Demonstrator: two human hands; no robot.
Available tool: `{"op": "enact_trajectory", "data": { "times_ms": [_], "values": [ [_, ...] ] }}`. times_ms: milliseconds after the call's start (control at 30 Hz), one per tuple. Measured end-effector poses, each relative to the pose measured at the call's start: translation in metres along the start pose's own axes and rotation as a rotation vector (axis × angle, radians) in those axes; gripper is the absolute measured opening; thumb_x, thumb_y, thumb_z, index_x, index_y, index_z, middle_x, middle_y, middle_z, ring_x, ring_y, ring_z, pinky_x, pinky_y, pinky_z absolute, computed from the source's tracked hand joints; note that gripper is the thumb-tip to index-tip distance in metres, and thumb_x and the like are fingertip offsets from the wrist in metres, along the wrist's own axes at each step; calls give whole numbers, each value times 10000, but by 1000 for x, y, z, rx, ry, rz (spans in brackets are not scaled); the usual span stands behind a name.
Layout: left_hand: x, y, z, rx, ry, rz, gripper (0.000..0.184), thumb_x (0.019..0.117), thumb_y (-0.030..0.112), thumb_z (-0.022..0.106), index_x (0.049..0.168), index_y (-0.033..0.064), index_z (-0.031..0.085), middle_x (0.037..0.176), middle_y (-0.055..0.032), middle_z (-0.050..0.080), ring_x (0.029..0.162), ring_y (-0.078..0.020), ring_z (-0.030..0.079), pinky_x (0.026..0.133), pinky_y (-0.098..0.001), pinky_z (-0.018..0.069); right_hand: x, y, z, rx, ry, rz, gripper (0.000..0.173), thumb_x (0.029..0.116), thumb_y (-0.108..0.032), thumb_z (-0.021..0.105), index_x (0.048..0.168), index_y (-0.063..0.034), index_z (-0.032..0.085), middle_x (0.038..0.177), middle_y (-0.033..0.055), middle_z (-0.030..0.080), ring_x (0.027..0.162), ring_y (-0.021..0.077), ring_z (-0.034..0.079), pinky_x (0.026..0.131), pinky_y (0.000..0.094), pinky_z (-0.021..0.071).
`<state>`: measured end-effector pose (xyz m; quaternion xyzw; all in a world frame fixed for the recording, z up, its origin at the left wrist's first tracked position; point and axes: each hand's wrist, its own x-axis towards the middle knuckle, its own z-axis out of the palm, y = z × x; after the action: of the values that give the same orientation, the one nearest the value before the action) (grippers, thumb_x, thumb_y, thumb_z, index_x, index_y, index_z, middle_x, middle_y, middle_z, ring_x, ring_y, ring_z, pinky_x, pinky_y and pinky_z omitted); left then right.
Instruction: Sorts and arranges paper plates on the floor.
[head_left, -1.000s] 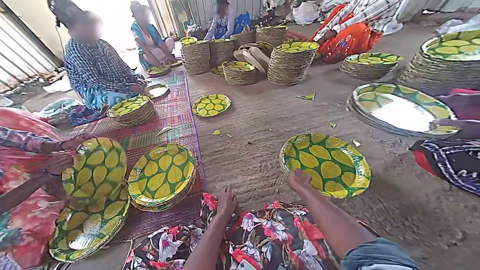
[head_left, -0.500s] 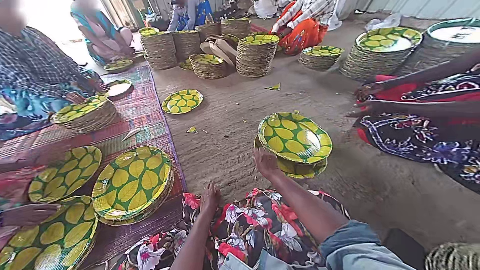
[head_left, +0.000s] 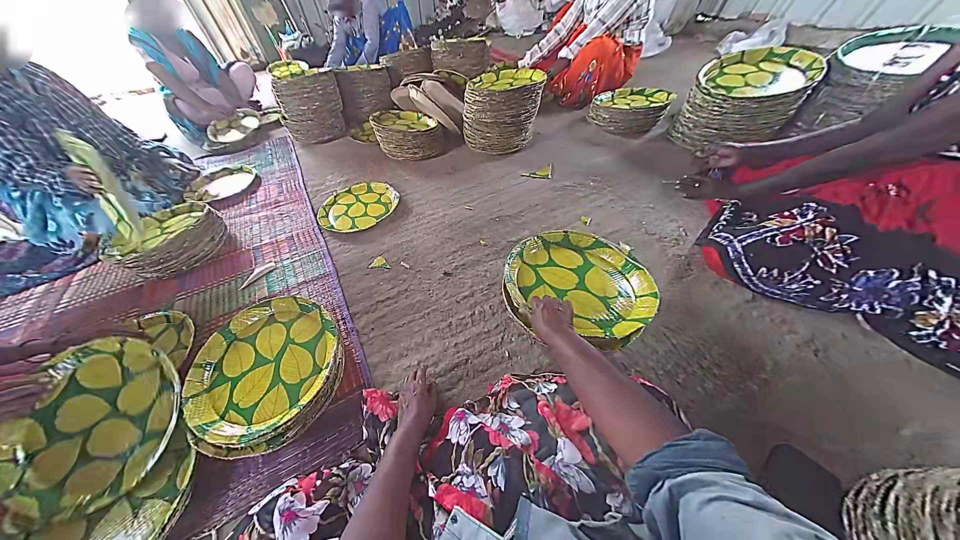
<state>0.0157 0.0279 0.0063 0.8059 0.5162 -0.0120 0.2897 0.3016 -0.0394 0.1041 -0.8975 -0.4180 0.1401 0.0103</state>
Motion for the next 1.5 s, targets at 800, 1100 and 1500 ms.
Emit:
{"op": "enact_trajectory", "data": {
  "times_ms": [800,1100,1500],
  "values": [
    [2,-2,15,272,-47,285,496,1122,347,328,1449,58,564,1581,-114,484,1522,-276,370,1272,-530,174,28,5,24,127,41,27,345,1051,-135,549,1339,46,602,1406,294,559,1379,455,485,1118,657,359],
    [-1,-7,30,127,706,473,697,979,334,546,1465,-155,443,1532,-386,406,1452,-545,381,1163,-743,213,3,-22,39,101,354,-739,295,1040,-23,481,1242,19,692,1340,232,662,1255,405,637,1034,570,505],
    [1,0,16,293,-35,258,546,1123,374,306,1537,58,469,1630,-146,405,1553,-301,304,1277,-553,130,19,-16,29,47,48,-82,463,1051,-147,540,1449,86,495,1516,302,470,1461,445,405,1172,677,277]
  ]
}}
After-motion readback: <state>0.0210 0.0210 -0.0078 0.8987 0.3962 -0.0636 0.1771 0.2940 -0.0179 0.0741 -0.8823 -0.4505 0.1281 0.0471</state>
